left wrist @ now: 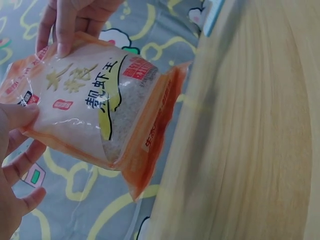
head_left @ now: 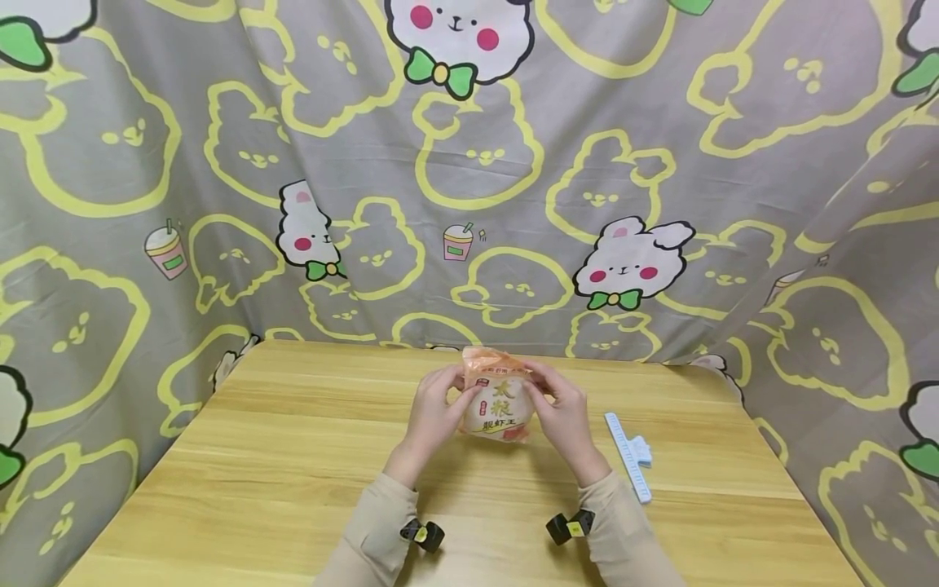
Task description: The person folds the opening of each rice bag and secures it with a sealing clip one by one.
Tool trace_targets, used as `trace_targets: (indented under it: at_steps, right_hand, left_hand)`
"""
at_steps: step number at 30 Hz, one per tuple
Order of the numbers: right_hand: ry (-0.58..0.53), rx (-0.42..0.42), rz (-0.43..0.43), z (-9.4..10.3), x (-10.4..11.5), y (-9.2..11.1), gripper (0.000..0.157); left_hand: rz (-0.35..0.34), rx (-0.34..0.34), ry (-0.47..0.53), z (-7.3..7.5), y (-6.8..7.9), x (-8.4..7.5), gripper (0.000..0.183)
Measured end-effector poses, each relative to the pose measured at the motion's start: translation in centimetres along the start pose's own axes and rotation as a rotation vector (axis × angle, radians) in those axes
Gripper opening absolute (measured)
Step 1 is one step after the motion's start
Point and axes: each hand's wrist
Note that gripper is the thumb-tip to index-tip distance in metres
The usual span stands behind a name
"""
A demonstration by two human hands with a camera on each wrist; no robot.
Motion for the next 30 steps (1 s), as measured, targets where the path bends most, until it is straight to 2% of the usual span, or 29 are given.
trace_targets:
  at_steps: [5, 17, 30]
  right_hand:
    - [0.006, 0.012, -0.006, 0.0, 0.0, 0.1, 0.032]
    - [-0.007, 0.032, 0.001, -0.3, -0.4, 0.3, 0.033]
    - [-0.026, 0.035, 0.014, -0.7, -0.5, 0.5, 0.035]
  left_hand:
    - [-0.018, -0.009, -0.017, 0.1, 0.2, 0.2, 0.018]
    - [-0.014, -0.005, -0.013, 0.1, 0.7, 0.6, 0.018]
    - [-0.02, 0.028, -0.015, 0.2, 0.9, 1.2, 0.018]
Point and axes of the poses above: each hand's wrist, its own y-axis away from the middle knuckle, its own z-axis out of the back of the hand, x = y × z, and after that the axes turned 2 degrees about -y, right-handed
